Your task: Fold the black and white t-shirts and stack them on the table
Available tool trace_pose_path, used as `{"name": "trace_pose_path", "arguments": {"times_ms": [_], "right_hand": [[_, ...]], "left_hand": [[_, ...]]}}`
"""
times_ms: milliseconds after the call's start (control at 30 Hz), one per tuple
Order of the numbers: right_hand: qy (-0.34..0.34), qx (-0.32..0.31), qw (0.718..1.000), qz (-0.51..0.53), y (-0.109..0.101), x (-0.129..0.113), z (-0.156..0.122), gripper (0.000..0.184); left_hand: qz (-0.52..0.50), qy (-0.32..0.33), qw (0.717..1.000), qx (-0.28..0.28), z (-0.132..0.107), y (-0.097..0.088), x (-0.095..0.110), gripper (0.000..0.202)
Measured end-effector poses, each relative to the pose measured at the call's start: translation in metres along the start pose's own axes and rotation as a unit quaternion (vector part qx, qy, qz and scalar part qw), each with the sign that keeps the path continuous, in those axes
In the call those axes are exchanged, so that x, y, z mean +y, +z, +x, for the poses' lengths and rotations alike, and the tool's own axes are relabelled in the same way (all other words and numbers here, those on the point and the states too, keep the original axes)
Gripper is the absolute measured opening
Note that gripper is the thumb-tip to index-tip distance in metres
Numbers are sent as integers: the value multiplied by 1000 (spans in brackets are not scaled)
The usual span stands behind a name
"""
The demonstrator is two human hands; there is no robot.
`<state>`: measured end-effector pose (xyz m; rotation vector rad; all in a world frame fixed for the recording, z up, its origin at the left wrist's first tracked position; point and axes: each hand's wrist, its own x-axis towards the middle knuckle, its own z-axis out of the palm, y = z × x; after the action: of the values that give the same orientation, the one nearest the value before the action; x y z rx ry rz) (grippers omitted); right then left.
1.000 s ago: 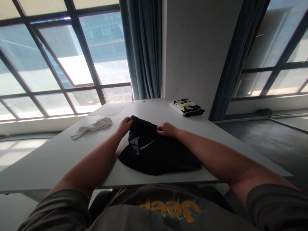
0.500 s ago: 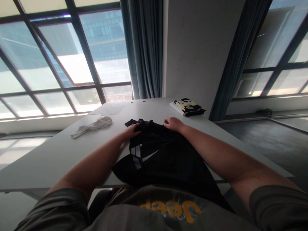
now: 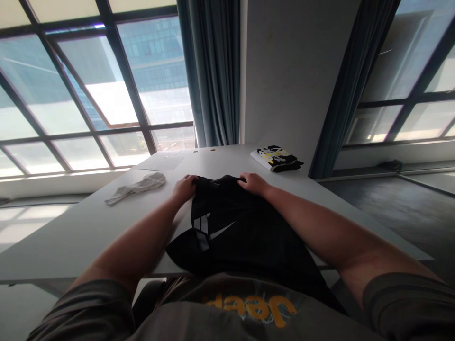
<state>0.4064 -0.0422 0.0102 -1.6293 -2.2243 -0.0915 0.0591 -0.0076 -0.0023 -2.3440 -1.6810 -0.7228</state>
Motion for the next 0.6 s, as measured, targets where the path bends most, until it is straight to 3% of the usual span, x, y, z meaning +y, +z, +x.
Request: {"name": "trace_pose_path", "arguments": {"times_ms": [133,200,267,367,433,533,600], "right_hand": [[125,18,992,14,0,38,7,37],[178,17,984,0,4,57,6,37],[189,44,981,-29,9,69,4,37],[102,77,990,-57,13,67,2,45],[1,36,998,-50,14,55,1,44],[-104,-77,991,-29,17,30,1,47],[-101,-113,988,-39,19,16,0,51]], "left_hand": [[5,-46,996,80,-2,-4,-6,57],[14,-41,996,83,-4,-1,-6,64],[12,-2,998,54,-6,5,-3,62],[-28,123,990,-58,-9,13,4,46],[-62,190,972,-126,-11,16,11,43],[-91,229,958,-143,-13,17,19,48],[-87,237,958,-139,-14,14,24,45]]}}
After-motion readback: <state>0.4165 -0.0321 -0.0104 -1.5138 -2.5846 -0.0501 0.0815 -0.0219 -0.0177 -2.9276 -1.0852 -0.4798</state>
